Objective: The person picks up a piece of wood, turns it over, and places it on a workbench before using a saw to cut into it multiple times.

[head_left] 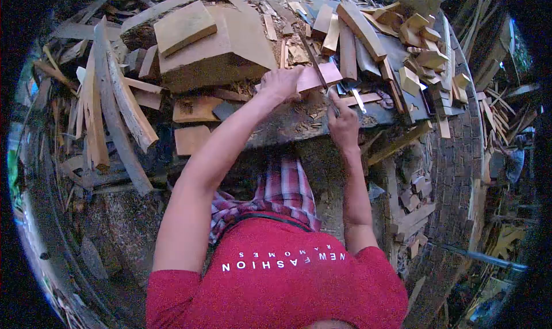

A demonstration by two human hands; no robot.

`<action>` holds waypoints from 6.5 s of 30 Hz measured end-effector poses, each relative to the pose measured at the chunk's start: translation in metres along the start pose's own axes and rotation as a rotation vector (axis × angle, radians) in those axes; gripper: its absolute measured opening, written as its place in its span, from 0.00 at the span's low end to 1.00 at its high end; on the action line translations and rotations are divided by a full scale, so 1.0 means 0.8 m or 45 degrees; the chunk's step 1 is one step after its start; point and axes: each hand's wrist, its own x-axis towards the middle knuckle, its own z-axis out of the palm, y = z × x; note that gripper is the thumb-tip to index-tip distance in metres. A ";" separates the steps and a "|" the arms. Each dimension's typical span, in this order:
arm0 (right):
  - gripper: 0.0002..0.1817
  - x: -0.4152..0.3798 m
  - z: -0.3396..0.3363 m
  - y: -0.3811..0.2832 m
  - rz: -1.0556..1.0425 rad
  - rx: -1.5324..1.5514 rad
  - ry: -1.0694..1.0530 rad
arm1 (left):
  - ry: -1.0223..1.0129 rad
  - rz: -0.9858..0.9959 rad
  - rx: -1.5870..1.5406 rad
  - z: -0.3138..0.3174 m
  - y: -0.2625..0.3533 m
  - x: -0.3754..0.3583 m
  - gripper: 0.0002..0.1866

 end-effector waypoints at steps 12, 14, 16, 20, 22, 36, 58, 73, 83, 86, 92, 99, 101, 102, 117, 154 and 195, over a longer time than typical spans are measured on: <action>0.24 -0.034 -0.005 0.015 -0.081 0.069 0.112 | -0.058 -0.022 -0.028 -0.014 0.010 -0.011 0.39; 0.22 -0.004 0.011 0.020 -0.115 0.007 0.106 | -0.017 -0.021 -0.024 -0.004 0.005 -0.004 0.40; 0.21 0.011 0.014 0.015 -0.092 -0.043 0.092 | -0.017 -0.009 -0.039 -0.005 0.003 -0.004 0.40; 0.23 -0.014 0.005 0.016 -0.027 -0.040 0.048 | -0.026 -0.003 -0.050 -0.004 0.004 -0.004 0.39; 0.24 -0.044 -0.007 0.022 -0.040 0.018 0.069 | -0.024 0.017 -0.076 -0.004 0.002 -0.004 0.39; 0.20 -0.001 0.003 0.005 -0.040 0.070 0.052 | -0.018 -0.002 -0.007 0.003 0.000 0.003 0.41; 0.22 -0.065 -0.021 0.002 0.133 0.045 -0.040 | -0.031 0.003 -0.023 -0.004 0.006 -0.004 0.39; 0.23 -0.066 -0.014 0.006 -0.040 0.168 0.086 | -0.026 -0.045 -0.051 -0.003 0.005 -0.001 0.38; 0.21 -0.034 -0.009 0.001 0.034 0.048 -0.020 | -0.018 -0.019 -0.044 -0.003 0.005 -0.003 0.40; 0.23 -0.071 -0.011 0.016 -0.066 0.140 0.149 | -0.020 -0.029 -0.001 0.003 0.003 0.001 0.41; 0.20 -0.016 -0.006 -0.008 0.101 0.110 0.005 | -0.050 -0.068 -0.019 -0.003 0.007 -0.002 0.42; 0.23 -0.039 -0.008 0.010 0.013 0.067 0.024 | -0.036 -0.062 -0.048 0.000 0.006 0.001 0.40; 0.25 -0.059 -0.014 0.019 0.005 0.180 0.037 | -0.047 -0.047 -0.034 -0.004 0.006 0.000 0.40; 0.25 -0.065 -0.016 0.020 -0.007 0.172 0.055 | -0.052 -0.047 -0.038 -0.001 0.004 -0.002 0.40; 0.24 -0.069 -0.018 0.018 0.082 0.140 0.012 | -0.016 -0.056 -0.049 0.005 0.002 0.004 0.32; 0.20 -0.030 -0.010 0.004 0.085 0.072 -0.032 | 0.210 0.069 -0.085 0.015 0.000 -0.001 0.17; 0.22 -0.070 -0.014 0.010 0.067 0.210 0.072 | -0.036 -0.039 -0.064 -0.009 0.008 -0.009 0.41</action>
